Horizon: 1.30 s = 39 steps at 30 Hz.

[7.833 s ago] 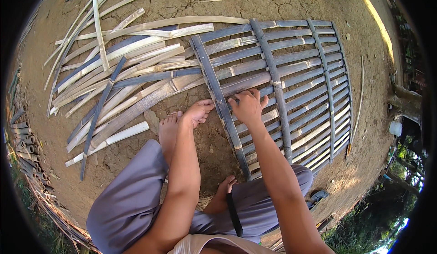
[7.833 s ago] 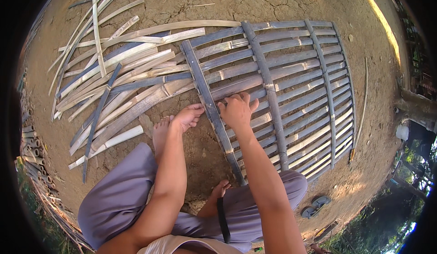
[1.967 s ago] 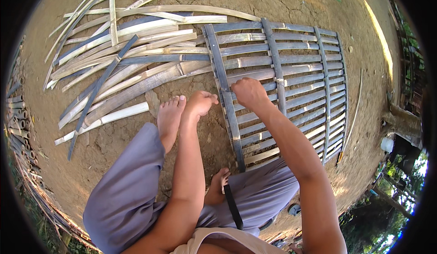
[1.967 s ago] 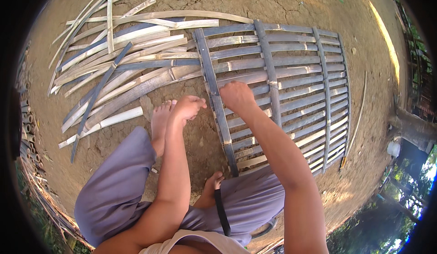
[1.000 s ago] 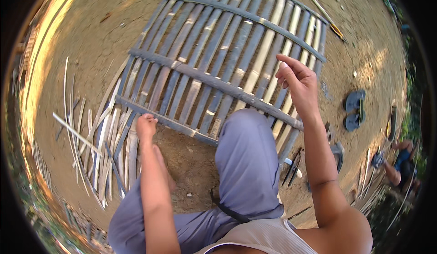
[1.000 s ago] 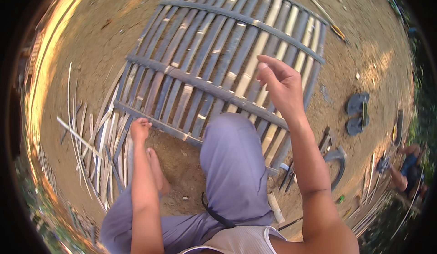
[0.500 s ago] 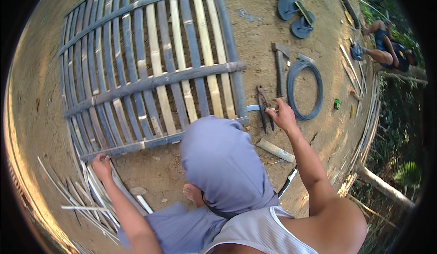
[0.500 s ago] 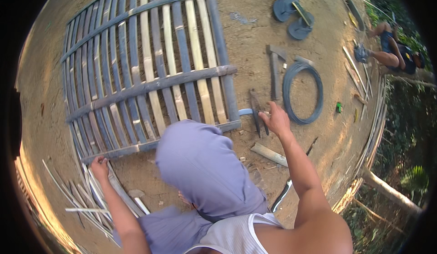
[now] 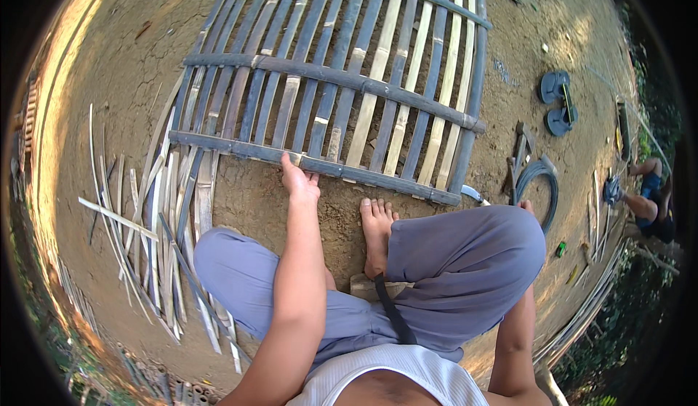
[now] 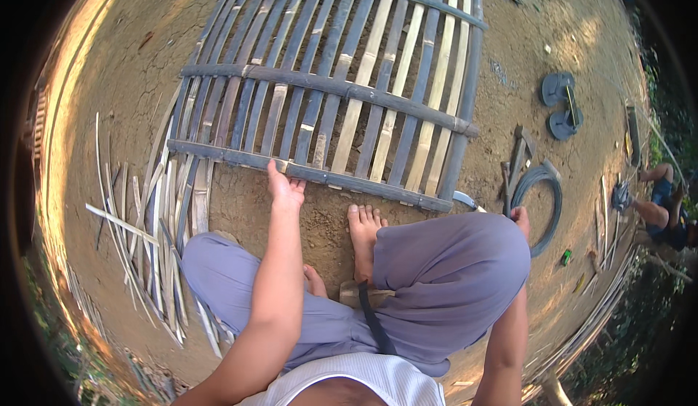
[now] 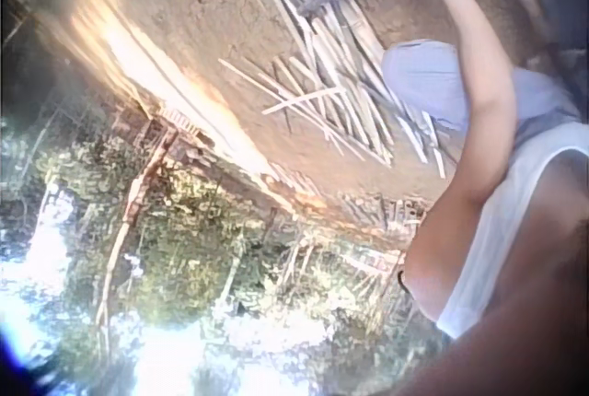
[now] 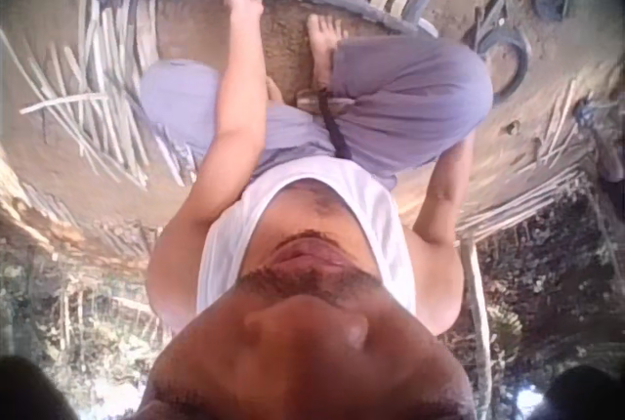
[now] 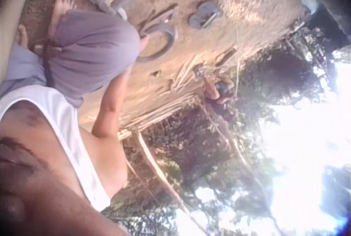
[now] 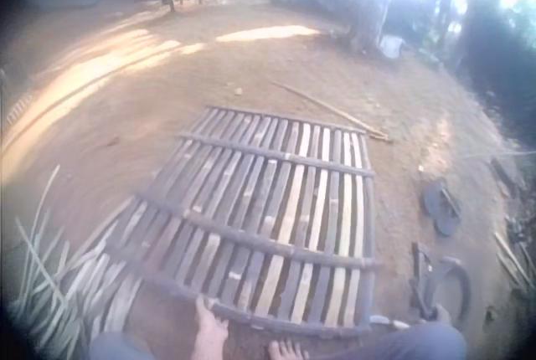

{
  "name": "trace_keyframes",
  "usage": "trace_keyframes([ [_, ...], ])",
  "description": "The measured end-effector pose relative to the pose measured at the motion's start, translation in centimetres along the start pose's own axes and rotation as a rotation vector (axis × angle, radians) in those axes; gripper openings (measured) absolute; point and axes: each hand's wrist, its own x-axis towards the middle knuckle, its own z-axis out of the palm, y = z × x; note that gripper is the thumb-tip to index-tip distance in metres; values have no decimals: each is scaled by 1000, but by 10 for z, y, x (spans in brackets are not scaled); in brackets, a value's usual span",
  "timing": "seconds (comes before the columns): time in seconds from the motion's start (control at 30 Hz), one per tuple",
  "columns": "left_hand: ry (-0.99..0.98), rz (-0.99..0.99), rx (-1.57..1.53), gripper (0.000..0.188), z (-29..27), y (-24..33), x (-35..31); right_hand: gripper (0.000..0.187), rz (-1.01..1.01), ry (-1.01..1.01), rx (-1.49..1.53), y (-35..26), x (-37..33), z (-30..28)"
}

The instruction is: The person assembles a rectangular bamboo panel by weaving thin strips through thicker rods and securing the joints with wire using pliers.

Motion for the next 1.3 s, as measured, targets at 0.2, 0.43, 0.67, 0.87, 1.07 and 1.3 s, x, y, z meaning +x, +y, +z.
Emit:
trace_keyframes([
  [0.2,-76,0,-101,63,3,-17,-2,23,-851,128,-458,-213,-36,-66],
  [0.43,66,70,-23,38,-24,-46,-20,31,-1457,-33,-1133,-371,-104,27],
  [0.67,13,76,-158,32,-3,-131,-25,38,-1492,-127,-1505,-330,-129,169],
  [0.87,69,81,-235,34,8,-126,-28,35,-1517,-41,-1705,-335,-159,195],
  [1.07,48,31,-213,33,9,-101,-68,41,-1418,-100,-1965,-344,-184,206],
  [1.3,-16,14,-319,32,7,-97,-65,33,-1496,-8,-2001,-342,-185,215],
])
